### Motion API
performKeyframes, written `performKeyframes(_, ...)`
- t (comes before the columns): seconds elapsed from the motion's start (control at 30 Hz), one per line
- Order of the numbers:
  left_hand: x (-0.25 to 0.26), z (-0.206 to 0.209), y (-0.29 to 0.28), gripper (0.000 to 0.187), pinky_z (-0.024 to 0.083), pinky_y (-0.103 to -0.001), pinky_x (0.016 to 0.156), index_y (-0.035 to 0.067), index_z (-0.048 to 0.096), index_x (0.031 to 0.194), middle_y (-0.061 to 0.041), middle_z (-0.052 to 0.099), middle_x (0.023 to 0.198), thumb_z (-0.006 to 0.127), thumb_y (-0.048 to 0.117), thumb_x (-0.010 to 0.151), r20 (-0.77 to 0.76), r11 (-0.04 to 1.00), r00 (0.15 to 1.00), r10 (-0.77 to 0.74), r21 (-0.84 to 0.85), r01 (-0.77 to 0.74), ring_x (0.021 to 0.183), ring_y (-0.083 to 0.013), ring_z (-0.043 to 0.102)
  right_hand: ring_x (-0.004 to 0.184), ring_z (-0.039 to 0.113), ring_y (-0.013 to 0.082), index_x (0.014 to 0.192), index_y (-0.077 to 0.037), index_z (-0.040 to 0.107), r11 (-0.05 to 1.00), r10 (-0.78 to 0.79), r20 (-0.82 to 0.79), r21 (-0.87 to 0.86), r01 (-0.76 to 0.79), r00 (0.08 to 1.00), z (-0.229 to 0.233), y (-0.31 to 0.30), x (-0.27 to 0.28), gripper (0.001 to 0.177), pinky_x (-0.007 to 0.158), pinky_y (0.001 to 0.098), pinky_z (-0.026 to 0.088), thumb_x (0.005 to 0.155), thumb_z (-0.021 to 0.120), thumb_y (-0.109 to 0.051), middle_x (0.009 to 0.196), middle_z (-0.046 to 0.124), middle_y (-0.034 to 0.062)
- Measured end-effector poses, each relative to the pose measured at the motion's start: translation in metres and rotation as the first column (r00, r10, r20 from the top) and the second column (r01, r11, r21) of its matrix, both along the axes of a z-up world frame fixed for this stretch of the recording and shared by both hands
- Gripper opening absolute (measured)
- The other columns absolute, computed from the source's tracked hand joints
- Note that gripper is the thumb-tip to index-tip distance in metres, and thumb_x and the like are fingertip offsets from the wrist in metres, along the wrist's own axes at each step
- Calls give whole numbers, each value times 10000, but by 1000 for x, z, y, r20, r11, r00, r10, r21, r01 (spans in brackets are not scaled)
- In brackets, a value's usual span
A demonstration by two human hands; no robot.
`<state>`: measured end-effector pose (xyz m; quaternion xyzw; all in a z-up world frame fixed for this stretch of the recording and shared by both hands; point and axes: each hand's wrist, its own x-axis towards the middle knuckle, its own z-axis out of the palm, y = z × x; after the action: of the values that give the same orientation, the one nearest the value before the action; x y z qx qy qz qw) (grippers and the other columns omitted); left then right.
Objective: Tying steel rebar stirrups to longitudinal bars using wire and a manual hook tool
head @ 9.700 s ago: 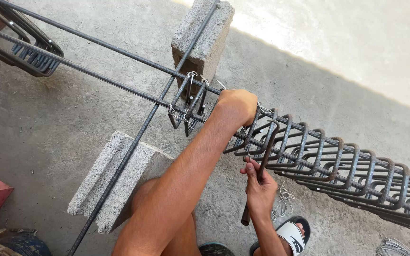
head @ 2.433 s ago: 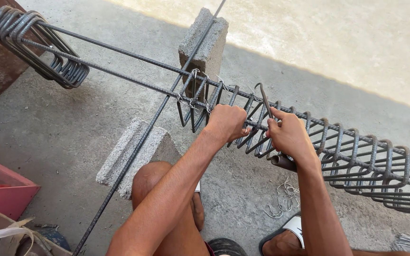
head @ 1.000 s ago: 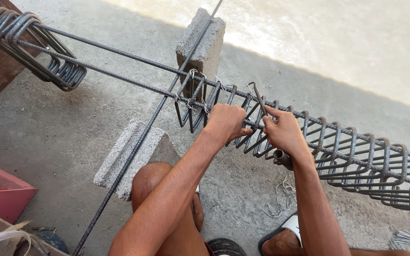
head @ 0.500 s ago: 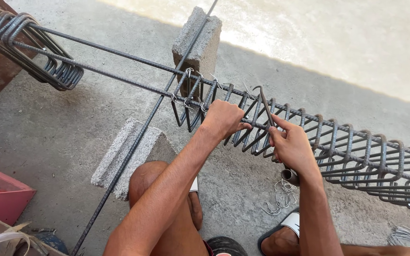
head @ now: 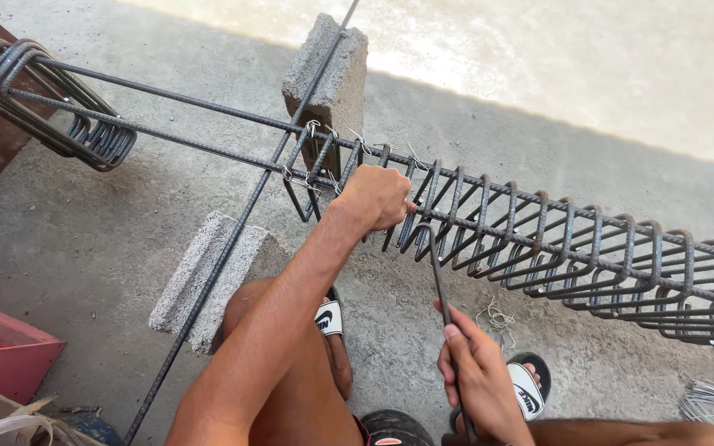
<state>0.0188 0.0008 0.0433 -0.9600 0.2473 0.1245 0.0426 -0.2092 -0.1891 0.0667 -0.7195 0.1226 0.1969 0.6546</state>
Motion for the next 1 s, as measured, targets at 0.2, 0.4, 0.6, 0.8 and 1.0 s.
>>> performKeyframes(0.2, 19, 10, -7, 478, 619, -400, 788, 69, 733, 966, -103, 743, 1003, 575, 517, 1020, -157, 999, 988, -12, 39, 19, 801, -206, 732, 329, 341, 109, 1455, -96, 600, 999, -41, -89, 4, 41, 995, -20, 19, -17, 463, 290, 261, 278, 1019, 463, -173, 511, 480, 39)
performKeyframes(0.4, 28, 16, -6, 290, 597, -337, 662, 103, 646, 759, -61, 710, 845, 581, 312, 950, -296, 1000, 955, -10, -16, 5, 651, -141, 642, 268, 405, 104, 1471, -92, 548, 995, -19, 1, -103, 19, 1000, -23, 46, -10, 491, 244, 259, 322, 1009, 482, -246, 486, 529, 22)
performKeyframes(0.6, 33, 19, -3, 330, 454, -275, 514, 150, 514, 591, 20, 548, 616, 602, 261, 889, -366, 996, 931, 7, -81, -39, 498, -101, 451, 297, 354, 95, 1461, -84, 543, 990, -135, -29, 33, 136, 990, -26, 66, -2, 466, 263, 249, 297, 1021, 452, -206, 498, 462, 23)
performKeyframes(0.8, 34, 20, -2, 431, 489, -276, 557, 141, 562, 566, 20, 588, 588, 632, 320, 951, -417, 993, 909, 24, -94, -69, 491, -102, 496, 301, 339, 97, 1465, -90, 545, 971, -168, -81, 160, 180, 982, -27, 68, 7, 470, 270, 246, 274, 1024, 437, -212, 501, 447, 26)
performKeyframes(1.0, 33, 20, -3, 402, 499, -293, 566, 144, 592, 588, 26, 600, 591, 640, 333, 939, -394, 993, 919, 28, -95, -71, 503, -108, 521, 302, 347, 95, 1452, -60, 538, 961, -157, -67, 218, 168, 985, -24, 67, 13, 461, 271, 247, 284, 1033, 422, -213, 513, 442, 23)
